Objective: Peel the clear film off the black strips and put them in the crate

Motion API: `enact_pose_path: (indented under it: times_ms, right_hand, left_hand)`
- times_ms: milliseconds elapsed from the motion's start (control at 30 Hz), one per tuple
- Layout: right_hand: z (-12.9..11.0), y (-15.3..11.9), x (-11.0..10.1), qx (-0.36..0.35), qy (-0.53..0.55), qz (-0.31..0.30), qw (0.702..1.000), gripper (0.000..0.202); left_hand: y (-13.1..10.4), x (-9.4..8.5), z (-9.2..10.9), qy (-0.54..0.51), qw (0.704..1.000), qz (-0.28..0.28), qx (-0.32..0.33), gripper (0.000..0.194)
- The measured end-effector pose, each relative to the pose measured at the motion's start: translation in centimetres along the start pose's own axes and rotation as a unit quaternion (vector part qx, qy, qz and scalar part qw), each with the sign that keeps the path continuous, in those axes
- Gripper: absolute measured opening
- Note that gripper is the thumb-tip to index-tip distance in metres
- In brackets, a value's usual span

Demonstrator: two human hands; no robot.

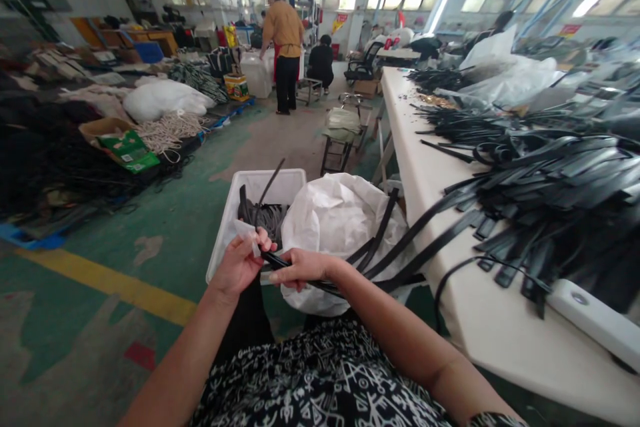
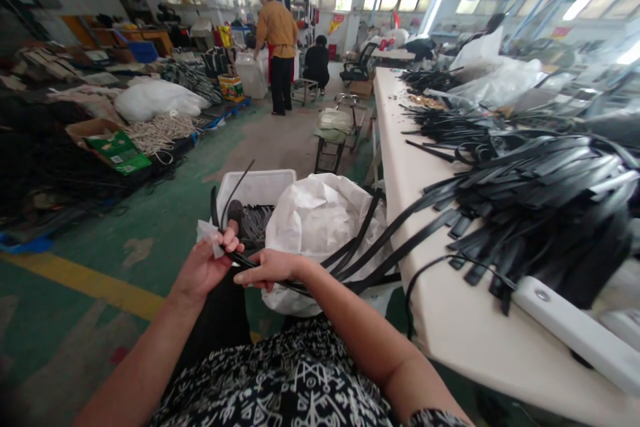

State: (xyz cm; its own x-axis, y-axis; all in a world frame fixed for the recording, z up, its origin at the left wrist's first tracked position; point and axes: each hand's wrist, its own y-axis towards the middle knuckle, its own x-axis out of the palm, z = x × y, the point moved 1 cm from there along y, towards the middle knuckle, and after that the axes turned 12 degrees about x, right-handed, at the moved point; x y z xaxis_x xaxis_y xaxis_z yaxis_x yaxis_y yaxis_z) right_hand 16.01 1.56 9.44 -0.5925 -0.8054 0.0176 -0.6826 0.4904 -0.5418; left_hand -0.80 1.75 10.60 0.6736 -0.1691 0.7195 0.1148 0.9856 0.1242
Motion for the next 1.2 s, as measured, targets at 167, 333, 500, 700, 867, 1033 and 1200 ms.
enact_pose_path:
  times_ms: [167, 333, 500, 700, 867, 1033, 1200]
  right_hand:
    - [3.0, 0.2, -3.4, -0.005, 0.069, -0.049, 0.996, 0.061]
    - [4.8, 0.3, -4.6, 0.020, 0.030, -0.073, 0.997, 0.060]
    - [4.7, 0.3, -3.9, 0.006, -0.027, -0.016, 0.999, 0.054]
    - [4.1, -0.4, -2.6, -0.044, 0.017, 0.030, 0.998, 0.047]
    - [4.1, -1.1, -3.1, -0.118, 0.117, 0.072, 0.983, 0.063]
    - [4.3, -0.9, -3.2, -0.131, 0.140, 0.117, 0.974, 0.064]
    - [4.3, -0.6, -2.7, -0.125, 0.131, 0.151, 0.972, 0.068]
  left_hand:
    - [1.1, 0.2, 0.2, -0.090, 0.993, 0.064, 0.043, 0.018]
    - [1.1, -0.7, 0.4, -0.149, 0.980, 0.124, 0.053, 0.011]
    - [1.8, -1.7, -0.5, -0.141, 0.973, 0.175, 0.049, 0.010]
    - [2.6, -2.9, -2.6, -0.075, 0.972, 0.223, 0.013, 0.017]
    - [0.4, -4.9, -4.5, 0.044, 0.956, 0.289, -0.005, 0.013]
    - [-2.8, -5.3, -5.4, 0.297, 0.911, 0.272, 0.087, 0.010]
    - [-3.8, -1.7, -5.1, 0.425, 0.891, 0.058, 0.148, 0.013]
